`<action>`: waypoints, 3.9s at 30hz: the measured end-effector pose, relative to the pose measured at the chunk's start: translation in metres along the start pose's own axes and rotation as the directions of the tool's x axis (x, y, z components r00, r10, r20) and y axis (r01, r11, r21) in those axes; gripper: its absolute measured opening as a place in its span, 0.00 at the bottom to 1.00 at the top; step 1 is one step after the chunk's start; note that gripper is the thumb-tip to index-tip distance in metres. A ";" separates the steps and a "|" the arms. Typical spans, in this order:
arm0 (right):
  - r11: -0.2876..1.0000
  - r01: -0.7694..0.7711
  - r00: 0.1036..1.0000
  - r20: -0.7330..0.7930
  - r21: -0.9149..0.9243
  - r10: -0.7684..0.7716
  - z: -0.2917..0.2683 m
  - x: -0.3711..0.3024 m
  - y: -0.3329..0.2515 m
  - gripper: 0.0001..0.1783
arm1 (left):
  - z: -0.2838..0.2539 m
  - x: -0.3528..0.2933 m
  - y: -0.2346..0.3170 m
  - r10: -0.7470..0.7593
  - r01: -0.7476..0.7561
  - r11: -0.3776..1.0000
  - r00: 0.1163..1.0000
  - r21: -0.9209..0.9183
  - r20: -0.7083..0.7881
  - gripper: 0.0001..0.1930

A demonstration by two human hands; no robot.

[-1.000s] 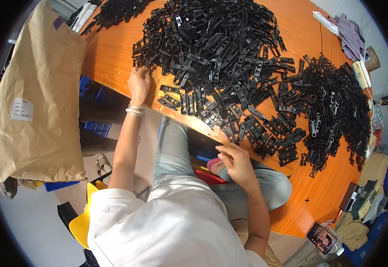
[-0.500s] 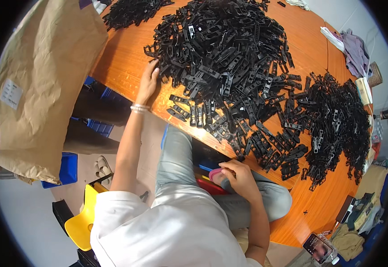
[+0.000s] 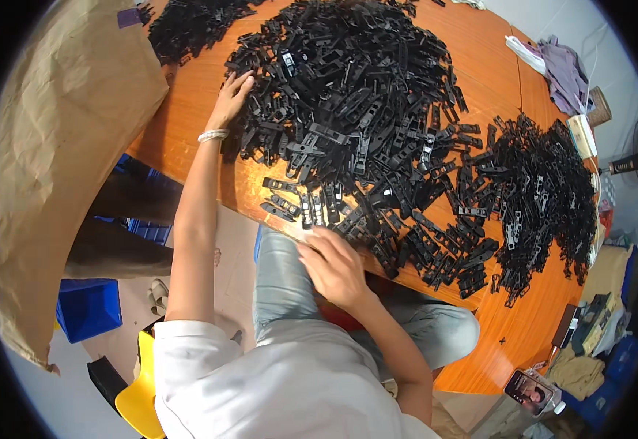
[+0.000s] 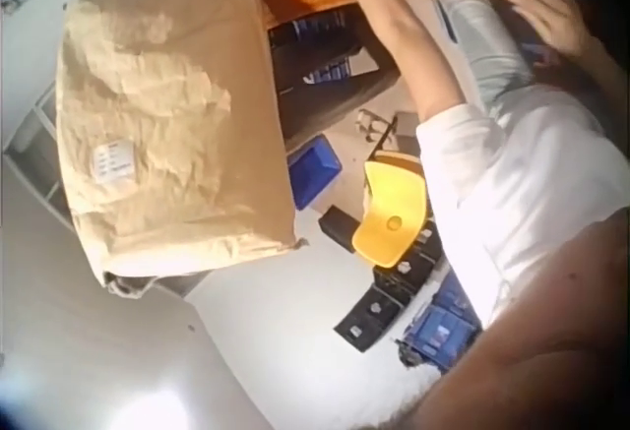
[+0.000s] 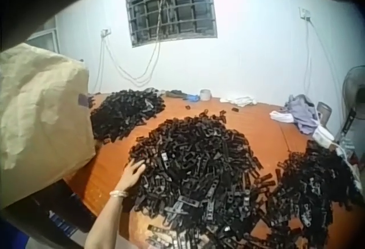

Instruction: Manually assembling small black plastic components by snapping them together at a factory workbench.

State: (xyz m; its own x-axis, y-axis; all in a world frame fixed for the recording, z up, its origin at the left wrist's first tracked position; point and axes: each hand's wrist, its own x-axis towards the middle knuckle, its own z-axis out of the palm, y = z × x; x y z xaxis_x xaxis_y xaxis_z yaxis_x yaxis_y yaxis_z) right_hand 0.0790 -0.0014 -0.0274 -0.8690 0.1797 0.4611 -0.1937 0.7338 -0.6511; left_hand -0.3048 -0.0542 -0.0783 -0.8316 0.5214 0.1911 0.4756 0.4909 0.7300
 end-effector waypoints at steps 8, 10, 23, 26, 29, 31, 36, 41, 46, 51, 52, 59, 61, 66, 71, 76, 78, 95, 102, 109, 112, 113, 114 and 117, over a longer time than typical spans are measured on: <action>0.952 0.105 0.981 0.189 -0.287 -0.051 0.043 0.020 0.027 0.19 | 0.023 -0.023 0.040 0.002 0.004 0.991 0.999 0.133 -0.045 0.24; 0.945 0.103 0.982 0.183 -0.310 -0.047 0.043 0.020 0.029 0.21 | 0.027 -0.029 0.041 -0.002 0.013 0.987 0.998 0.158 -0.069 0.25; 0.904 0.075 0.978 0.207 -0.421 0.015 0.026 0.026 0.036 0.18 | 0.050 -0.053 0.064 0.015 -0.003 0.986 0.997 0.166 -0.076 0.24; 0.924 0.076 0.984 0.180 -0.375 -0.008 0.023 0.026 0.039 0.19 | 0.045 -0.047 0.048 0.060 -0.076 0.990 0.989 -0.121 -0.132 0.19; 0.941 0.060 0.992 0.121 -0.334 -0.021 0.019 0.027 0.037 0.19 | 0.027 -0.030 0.036 0.085 -0.167 0.934 0.963 -0.316 -0.258 0.14; 0.944 0.111 0.991 0.105 -0.311 -0.082 0.018 0.027 0.032 0.18 | 0.011 -0.011 0.016 0.145 -0.217 0.965 0.909 -0.147 -0.391 0.16; 0.931 0.273 0.951 0.215 -0.243 -0.223 0.048 0.044 0.022 0.21 | -0.009 0.050 -0.023 0.074 -0.048 0.995 0.941 0.088 -0.330 0.27; 0.896 0.290 0.936 0.294 -0.337 -0.193 0.064 0.047 0.022 0.17 | -0.012 0.105 -0.052 0.009 0.000 0.999 0.969 0.035 -0.249 0.31; 0.901 0.264 0.936 0.317 -0.344 -0.153 0.061 0.048 0.023 0.15 | 0.018 0.115 -0.012 0.084 -0.091 0.994 0.990 0.063 0.115 0.28; 0.916 0.247 0.949 0.271 -0.318 -0.162 0.055 0.058 0.033 0.16 | 0.047 0.091 0.032 0.108 -0.112 0.991 0.993 0.073 0.049 0.29; 0.926 0.234 0.955 0.248 -0.296 -0.162 0.055 0.058 0.034 0.15 | 0.051 0.087 0.033 0.099 -0.102 0.992 0.994 0.069 0.051 0.29; 0.936 0.230 0.950 0.269 -0.267 -0.157 0.046 0.054 0.045 0.16 | 0.070 0.076 0.036 0.054 -0.056 0.998 0.995 0.017 0.086 0.26; 0.940 0.229 0.948 0.275 -0.252 -0.157 0.042 0.055 0.046 0.17 | 0.076 0.071 0.039 0.058 -0.058 0.998 0.994 -0.004 0.095 0.26; 0.922 0.277 0.935 0.295 -0.269 -0.195 0.044 0.054 0.050 0.18 | 0.085 0.057 0.049 0.166 -0.157 0.986 0.957 -0.056 0.236 0.27; 0.919 0.290 0.941 0.256 -0.266 -0.222 0.040 0.056 0.049 0.16 | 0.034 0.040 0.066 0.205 -0.149 0.976 0.873 -0.158 0.442 0.25; 0.904 0.351 0.932 0.183 -0.244 -0.312 0.039 0.053 0.048 0.13 | -0.014 0.004 0.025 0.077 -0.017 0.978 0.956 -0.210 0.284 0.26; 0.893 0.370 0.929 0.134 -0.255 -0.346 0.040 0.055 0.046 0.11 | -0.009 -0.016 0.007 0.134 -0.121 0.991 0.925 -0.058 0.356 0.25; 0.840 0.371 0.922 0.049 -0.395 -0.385 0.029 0.037 0.049 0.09 | -0.059 -0.124 0.040 0.070 -0.103 0.981 0.978 0.163 0.199 0.07; 0.843 0.370 0.923 0.051 -0.390 -0.381 0.032 0.030 0.044 0.09 | -0.049 -0.137 0.022 0.122 -0.108 0.959 0.992 0.262 -0.035 0.05; 0.840 0.408 0.912 0.110 -0.358 -0.396 0.032 0.020 0.041 0.11 | -0.051 -0.138 0.009 -0.022 0.040 0.921 0.998 0.388 -0.052 0.08; 0.840 0.405 0.905 0.028 -0.361 -0.424 0.024 0.025 0.040 0.10 | -0.050 -0.138 0.002 0.103 -0.063 0.901 0.992 0.428 -0.071 0.09; 0.841 0.394 0.902 -0.022 -0.370 -0.432 0.017 0.025 0.037 0.10 | -0.049 -0.139 0.000 0.088 -0.054 0.899 0.994 0.434 -0.059 0.09; 0.844 0.377 0.901 -0.059 -0.382 -0.429 0.009 0.026 0.035 0.10 | -0.047 -0.138 0.002 0.168 -0.112 0.873 0.983 0.475 -0.076 0.09; 0.837 0.309 0.914 -0.100 -0.451 -0.392 -0.017 0.024 0.034 0.11 | -0.045 -0.139 0.007 0.200 -0.139 0.855 0.977 0.499 -0.072 0.09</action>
State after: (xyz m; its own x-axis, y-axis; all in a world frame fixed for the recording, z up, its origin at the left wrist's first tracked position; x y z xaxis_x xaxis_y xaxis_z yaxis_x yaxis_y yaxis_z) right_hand 0.0592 0.0391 -0.0279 -0.6730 -0.0577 0.7374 -0.2258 0.9654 -0.1306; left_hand -0.1986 -0.1550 -0.0705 -0.7379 0.5577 0.3800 0.6652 0.6961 0.2701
